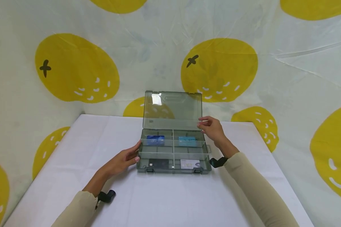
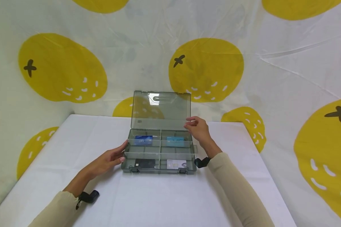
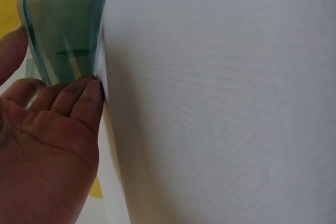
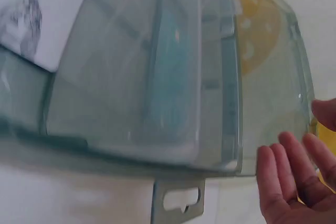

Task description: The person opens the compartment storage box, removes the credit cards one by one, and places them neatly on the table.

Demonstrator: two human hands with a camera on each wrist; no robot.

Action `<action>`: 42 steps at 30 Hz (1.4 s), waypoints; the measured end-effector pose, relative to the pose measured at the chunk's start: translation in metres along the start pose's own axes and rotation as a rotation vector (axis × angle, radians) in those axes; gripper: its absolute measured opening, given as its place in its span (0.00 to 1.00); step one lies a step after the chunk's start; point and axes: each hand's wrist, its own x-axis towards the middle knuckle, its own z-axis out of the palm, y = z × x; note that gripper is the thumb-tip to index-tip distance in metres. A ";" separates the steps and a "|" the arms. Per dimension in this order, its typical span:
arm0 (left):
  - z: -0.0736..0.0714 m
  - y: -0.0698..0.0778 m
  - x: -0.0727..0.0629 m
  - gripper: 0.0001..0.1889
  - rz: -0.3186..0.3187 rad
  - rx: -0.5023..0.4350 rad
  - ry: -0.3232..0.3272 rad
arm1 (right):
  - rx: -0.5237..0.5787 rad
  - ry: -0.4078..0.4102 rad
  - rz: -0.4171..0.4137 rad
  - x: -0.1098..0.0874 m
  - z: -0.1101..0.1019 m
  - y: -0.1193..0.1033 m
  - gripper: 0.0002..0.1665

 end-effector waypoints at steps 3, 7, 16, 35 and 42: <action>-0.001 0.000 0.000 0.42 0.008 -0.004 0.002 | 0.050 -0.083 0.013 -0.003 0.005 -0.003 0.28; -0.001 -0.001 0.001 0.42 0.008 -0.011 0.000 | 0.099 -0.162 0.035 -0.003 0.011 -0.003 0.28; -0.001 -0.001 0.002 0.43 -0.008 0.007 0.006 | 0.005 -0.271 0.061 0.001 0.019 -0.008 0.29; 0.001 0.001 0.000 0.43 -0.023 0.014 0.019 | -0.031 -0.326 0.128 0.010 0.047 -0.013 0.27; 0.000 -0.001 0.001 0.43 -0.015 0.027 0.016 | -0.019 -0.236 0.112 0.009 0.049 -0.011 0.24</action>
